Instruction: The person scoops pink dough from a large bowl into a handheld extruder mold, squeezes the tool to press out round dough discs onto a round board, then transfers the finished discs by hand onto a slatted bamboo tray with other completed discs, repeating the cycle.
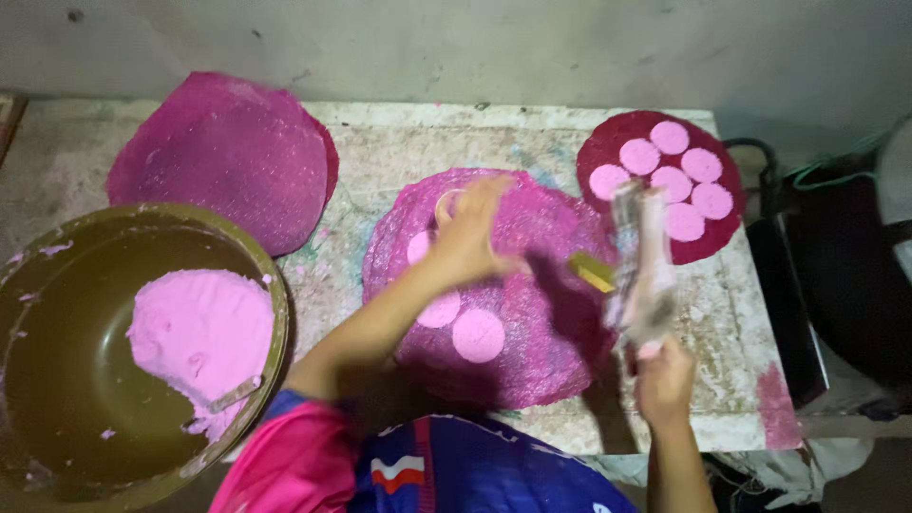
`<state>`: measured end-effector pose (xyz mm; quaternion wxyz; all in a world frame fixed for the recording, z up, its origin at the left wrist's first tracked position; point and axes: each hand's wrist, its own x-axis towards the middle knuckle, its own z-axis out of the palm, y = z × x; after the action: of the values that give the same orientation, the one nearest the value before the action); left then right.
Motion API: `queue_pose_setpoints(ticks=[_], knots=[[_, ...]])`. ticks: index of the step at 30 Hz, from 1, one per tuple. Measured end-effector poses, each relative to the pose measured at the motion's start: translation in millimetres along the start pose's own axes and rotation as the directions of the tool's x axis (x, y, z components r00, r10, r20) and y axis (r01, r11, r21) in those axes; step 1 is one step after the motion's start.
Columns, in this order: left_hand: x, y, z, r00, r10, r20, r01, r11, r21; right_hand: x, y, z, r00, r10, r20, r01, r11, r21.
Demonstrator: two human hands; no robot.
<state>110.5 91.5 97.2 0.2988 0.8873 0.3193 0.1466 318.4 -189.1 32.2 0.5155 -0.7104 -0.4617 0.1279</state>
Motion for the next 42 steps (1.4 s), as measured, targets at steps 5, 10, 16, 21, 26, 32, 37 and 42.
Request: queue_pose_setpoints(ticks=[5,10,16,21,26,32,37,42], knots=[[-94,84,-55,0.919,0.301,0.254,-0.278,0.953,-0.120,4,-100,13,0.792,-0.447,0.415,0.521,0.850,-0.080],[-172,57,-87,0.825,0.421,0.378,-0.171,0.823,-0.542,60,-196,43,0.242,-0.708,0.664,0.789,0.541,0.290],[-247,35,-101,0.867,0.331,0.372,-0.190,0.910,-0.368,85,-268,94,-0.227,-0.688,0.689,0.598,0.460,0.657],[-325,60,-146,0.876,-0.022,0.482,0.054,0.997,-0.053,41,-283,124,-0.379,-0.587,0.716,0.151,0.724,0.673],[-393,33,-174,0.931,-0.305,0.202,0.364,0.822,-0.437,35,-302,151,-0.457,-0.588,0.668,-0.086,0.776,0.625],[-453,-37,-151,0.818,-0.517,-0.250,-0.171,0.196,-0.966,80,-360,189,-0.407,-0.733,0.545,0.846,-0.078,0.527],[-450,-86,-90,0.877,-0.461,-0.134,-0.046,0.197,-0.979,89,-392,267,-0.508,-0.778,0.369,0.860,-0.483,0.164],[-457,-159,-87,0.592,-0.689,-0.418,-0.169,0.401,-0.900,38,-353,351,-0.008,-0.427,0.904,0.926,0.339,0.168]])
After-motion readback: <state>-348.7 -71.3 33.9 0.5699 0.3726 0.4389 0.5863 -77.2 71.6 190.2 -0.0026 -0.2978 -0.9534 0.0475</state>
